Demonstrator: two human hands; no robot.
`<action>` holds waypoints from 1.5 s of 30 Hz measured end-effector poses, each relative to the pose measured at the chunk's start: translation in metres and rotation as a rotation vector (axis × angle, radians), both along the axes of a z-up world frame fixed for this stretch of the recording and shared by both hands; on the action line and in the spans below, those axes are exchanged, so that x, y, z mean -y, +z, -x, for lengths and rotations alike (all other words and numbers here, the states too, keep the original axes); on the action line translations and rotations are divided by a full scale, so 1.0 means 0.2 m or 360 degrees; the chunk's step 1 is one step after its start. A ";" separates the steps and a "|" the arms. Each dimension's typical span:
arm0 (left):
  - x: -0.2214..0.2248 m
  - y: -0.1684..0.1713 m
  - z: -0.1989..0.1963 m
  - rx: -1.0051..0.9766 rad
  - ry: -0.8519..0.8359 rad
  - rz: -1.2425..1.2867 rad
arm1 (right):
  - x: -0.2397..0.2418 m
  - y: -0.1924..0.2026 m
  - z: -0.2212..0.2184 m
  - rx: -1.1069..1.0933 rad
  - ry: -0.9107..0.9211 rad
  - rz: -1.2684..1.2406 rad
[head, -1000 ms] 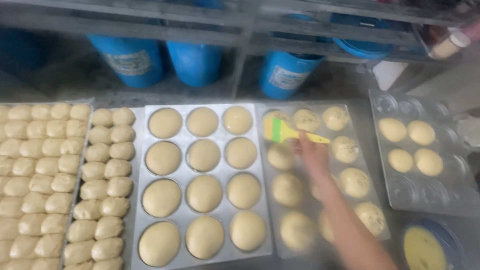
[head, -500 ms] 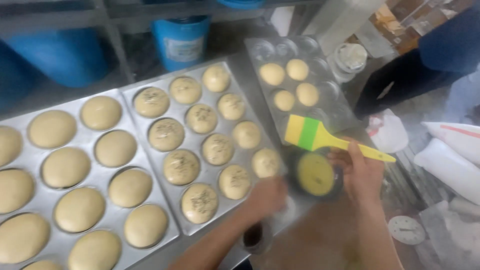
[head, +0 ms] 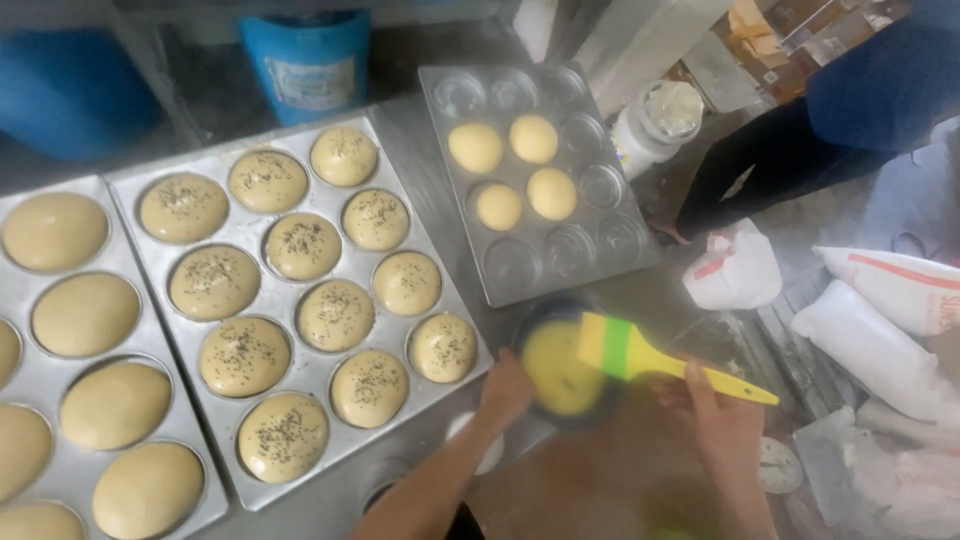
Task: The person brushes egg wash onto proofed dough buns in baking trays using a pastry brush, dipping the brush into a bowl of egg wash. They then sprinkle seeds from a jar over the washed buns and continue brushing egg wash onto more trays of buns.
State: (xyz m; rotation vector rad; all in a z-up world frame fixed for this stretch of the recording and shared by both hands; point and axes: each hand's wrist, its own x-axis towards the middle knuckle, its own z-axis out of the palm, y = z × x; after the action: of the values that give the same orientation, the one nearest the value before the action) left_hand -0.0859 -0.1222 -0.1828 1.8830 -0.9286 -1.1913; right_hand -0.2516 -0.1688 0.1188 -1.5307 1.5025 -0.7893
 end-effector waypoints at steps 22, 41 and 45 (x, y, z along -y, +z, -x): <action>-1.30 0.84 -1.35 0.0200 0.0581 0.0153 | -0.54 -0.35 -1.27 0.0364 0.0324 -0.0507; -2.45 1.01 -2.22 0.0053 0.1298 0.0140 | -1.47 -0.42 -2.41 0.0033 0.0822 -0.0585; -2.55 0.93 -2.36 0.0139 0.1414 0.0005 | -1.42 -0.39 -2.40 -0.0060 0.0973 -0.0231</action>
State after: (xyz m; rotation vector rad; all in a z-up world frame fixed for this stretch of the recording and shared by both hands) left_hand 0.3871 0.3882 0.0033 2.0050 -0.0649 -0.5597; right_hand 0.2284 0.1147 0.0417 -1.7619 0.9961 -0.2870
